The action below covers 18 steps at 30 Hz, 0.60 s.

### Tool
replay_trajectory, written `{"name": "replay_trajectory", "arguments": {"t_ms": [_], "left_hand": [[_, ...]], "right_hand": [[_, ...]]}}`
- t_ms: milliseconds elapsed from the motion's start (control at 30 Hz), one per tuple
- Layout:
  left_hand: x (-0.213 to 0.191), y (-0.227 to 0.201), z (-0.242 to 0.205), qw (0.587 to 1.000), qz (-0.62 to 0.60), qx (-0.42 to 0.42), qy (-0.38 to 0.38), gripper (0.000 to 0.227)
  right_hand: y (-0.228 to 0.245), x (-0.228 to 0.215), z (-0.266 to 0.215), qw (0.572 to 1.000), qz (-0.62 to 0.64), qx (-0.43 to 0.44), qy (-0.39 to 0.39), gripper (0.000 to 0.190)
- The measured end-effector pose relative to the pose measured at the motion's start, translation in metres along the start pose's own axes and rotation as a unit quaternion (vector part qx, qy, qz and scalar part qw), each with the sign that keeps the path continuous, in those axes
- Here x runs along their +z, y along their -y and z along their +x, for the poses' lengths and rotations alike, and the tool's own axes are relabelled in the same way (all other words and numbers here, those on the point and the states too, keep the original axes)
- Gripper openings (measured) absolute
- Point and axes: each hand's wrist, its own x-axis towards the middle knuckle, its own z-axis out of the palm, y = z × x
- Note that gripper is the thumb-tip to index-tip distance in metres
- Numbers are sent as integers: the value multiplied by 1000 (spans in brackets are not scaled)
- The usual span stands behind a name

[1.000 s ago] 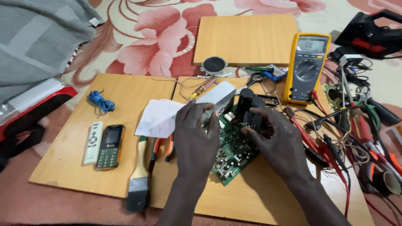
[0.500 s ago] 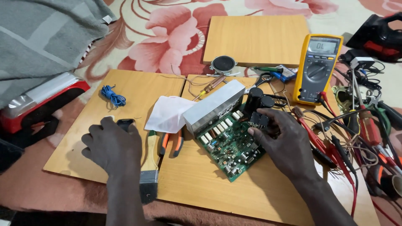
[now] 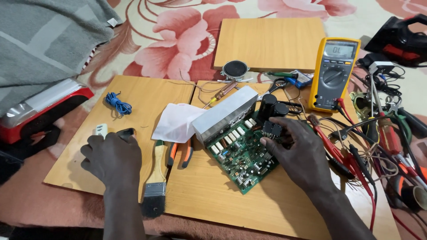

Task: Testing a circuit board with a multimeter and inspecting electronic components

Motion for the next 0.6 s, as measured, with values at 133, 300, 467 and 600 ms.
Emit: {"name": "replay_trajectory", "arguments": {"t_ms": [133,300,467,600], "left_hand": [[-3,-9,0,999,-42,15,25,39],[16,-9,2,999,-31,10,-20,32],[18,-5,6,998,-66,-6,-9,40],[37,8,16,991,-126,-35,37,41]], "right_hand": [[-2,0,0,1000,-4,-7,4,48],[-7,1,-1,1000,-1,0,4,50],[-1,1,0,1000,-3,0,-9,48],[-2,0,0,1000,-8,5,-6,48]]}}
